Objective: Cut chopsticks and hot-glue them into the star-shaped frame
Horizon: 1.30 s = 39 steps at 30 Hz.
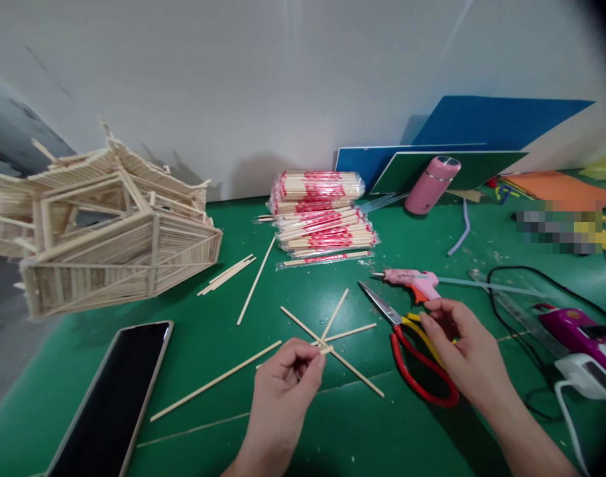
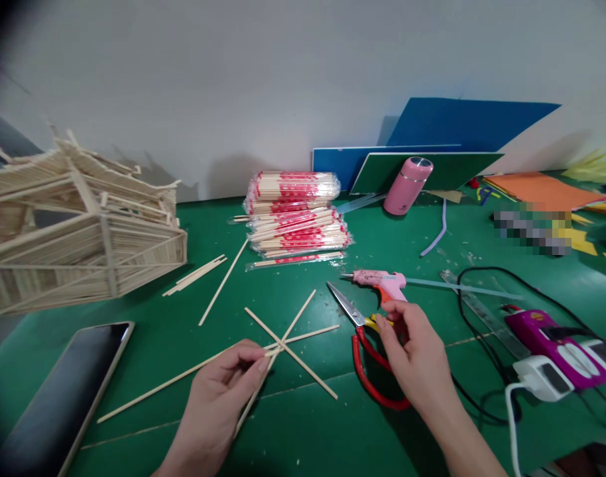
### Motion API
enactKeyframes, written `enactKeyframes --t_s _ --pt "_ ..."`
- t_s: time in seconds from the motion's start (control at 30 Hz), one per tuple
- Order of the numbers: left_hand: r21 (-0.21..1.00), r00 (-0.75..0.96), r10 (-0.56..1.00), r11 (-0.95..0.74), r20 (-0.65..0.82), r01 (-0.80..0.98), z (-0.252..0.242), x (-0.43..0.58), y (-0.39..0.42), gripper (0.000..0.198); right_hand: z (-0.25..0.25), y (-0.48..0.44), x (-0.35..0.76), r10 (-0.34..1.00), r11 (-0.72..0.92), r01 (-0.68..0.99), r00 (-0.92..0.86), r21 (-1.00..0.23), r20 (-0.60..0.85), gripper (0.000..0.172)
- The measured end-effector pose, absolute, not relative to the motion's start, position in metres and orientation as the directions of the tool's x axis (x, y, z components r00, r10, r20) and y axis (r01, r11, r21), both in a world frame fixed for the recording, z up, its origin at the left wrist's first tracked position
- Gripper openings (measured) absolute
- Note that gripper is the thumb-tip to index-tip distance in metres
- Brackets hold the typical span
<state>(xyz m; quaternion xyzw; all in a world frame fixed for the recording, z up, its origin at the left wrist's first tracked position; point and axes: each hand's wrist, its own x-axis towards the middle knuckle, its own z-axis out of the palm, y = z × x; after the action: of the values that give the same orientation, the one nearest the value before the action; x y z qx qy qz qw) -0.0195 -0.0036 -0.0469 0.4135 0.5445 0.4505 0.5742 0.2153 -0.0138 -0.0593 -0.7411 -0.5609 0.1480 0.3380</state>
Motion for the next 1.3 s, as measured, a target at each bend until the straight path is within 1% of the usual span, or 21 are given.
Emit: enactKeyframes --t_s 0.1,0.2,0.27,0.37,0.5,0.57,0.63,0.7,0.73,0.8,0.87,0.93,0.97,1.0,1.07,1.17,1.23,1.3 --pt "0.954 -0.006 0.961 0.274 -0.277 -0.126 -0.049 -0.023 -0.002 0.011 -0.070 -0.028 0.231 0.956 -0.159 0.785 0.274 -0.598 0.106 0.023" --pt "0.938 -0.007 0.956 0.285 -0.292 -0.200 -0.049 -0.025 0.001 0.010 -0.079 -0.043 0.233 0.982 -0.117 0.877 0.171 -0.466 0.075 0.024" --pt "0.918 0.000 0.948 0.309 -0.319 -0.248 -0.048 -0.026 0.003 0.010 -0.082 -0.050 0.232 0.988 -0.101 0.918 0.139 -0.384 0.073 0.026" --pt "0.873 0.004 0.921 0.370 -0.389 -0.318 -0.043 -0.025 0.005 0.011 -0.081 -0.049 0.232 0.989 -0.128 0.947 0.146 -0.293 0.038 0.026" --pt "0.801 0.055 0.888 0.437 -0.456 -0.410 -0.037 -0.023 0.005 0.012 -0.077 -0.036 0.231 0.985 -0.169 0.973 0.159 -0.160 -0.072 0.016" --pt "0.774 0.079 0.880 0.452 -0.469 -0.444 -0.037 -0.023 0.005 0.013 -0.077 -0.034 0.231 0.988 -0.153 0.979 0.146 -0.138 -0.060 0.015" --pt "0.761 0.086 0.877 0.456 -0.473 -0.461 -0.038 -0.023 0.005 0.014 -0.077 -0.035 0.232 0.990 -0.137 0.976 0.138 -0.171 -0.007 0.017" --pt "0.764 0.085 0.880 0.450 -0.467 -0.462 -0.038 -0.024 0.007 0.014 -0.075 -0.040 0.231 0.987 -0.147 0.953 0.161 -0.266 0.029 0.019" --pt "0.769 0.084 0.883 0.445 -0.461 -0.460 -0.038 -0.024 0.008 0.014 -0.072 -0.042 0.231 0.984 -0.160 0.929 0.175 -0.334 0.016 0.021" --pt "0.778 0.079 0.892 0.429 -0.446 -0.460 -0.036 -0.024 0.011 0.014 -0.065 -0.046 0.226 0.982 -0.185 0.853 0.183 -0.487 -0.052 0.023" --pt "0.785 0.080 0.901 0.413 -0.427 -0.462 -0.032 -0.023 0.013 0.013 -0.055 -0.050 0.218 0.981 -0.196 0.744 0.152 -0.638 -0.124 0.025" --pt "0.786 0.092 0.908 0.402 -0.409 -0.470 -0.029 -0.021 0.015 0.012 -0.047 -0.054 0.208 0.977 -0.211 0.617 0.122 -0.758 -0.172 0.032" --pt "0.785 0.099 0.911 0.396 -0.400 -0.476 -0.027 -0.019 0.016 0.011 -0.044 -0.056 0.202 0.971 -0.236 0.554 0.107 -0.798 -0.213 0.036" --pt "0.783 0.105 0.915 0.389 -0.390 -0.485 -0.026 -0.018 0.016 0.011 -0.043 -0.058 0.196 0.963 -0.264 0.488 0.093 -0.832 -0.252 0.040" --pt "0.780 0.113 0.922 0.376 -0.371 -0.500 -0.023 -0.016 0.017 0.010 -0.044 -0.062 0.184 0.945 -0.305 0.345 -0.004 -0.888 -0.326 0.048" --pt "0.780 0.121 0.928 0.362 -0.352 -0.511 -0.020 -0.014 0.019 0.010 -0.048 -0.062 0.168 0.934 -0.308 0.155 -0.139 -0.939 -0.329 0.062" --pt "0.780 0.114 0.932 0.352 -0.345 -0.518 -0.018 -0.014 0.021 0.009 -0.049 -0.060 0.160 0.932 -0.315 0.121 -0.144 -0.941 -0.331 0.068" --pt "0.780 0.099 0.933 0.345 -0.346 -0.522 -0.016 -0.014 0.023 0.009 -0.049 -0.058 0.155 0.938 -0.302 0.137 -0.132 -0.943 -0.320 0.066"
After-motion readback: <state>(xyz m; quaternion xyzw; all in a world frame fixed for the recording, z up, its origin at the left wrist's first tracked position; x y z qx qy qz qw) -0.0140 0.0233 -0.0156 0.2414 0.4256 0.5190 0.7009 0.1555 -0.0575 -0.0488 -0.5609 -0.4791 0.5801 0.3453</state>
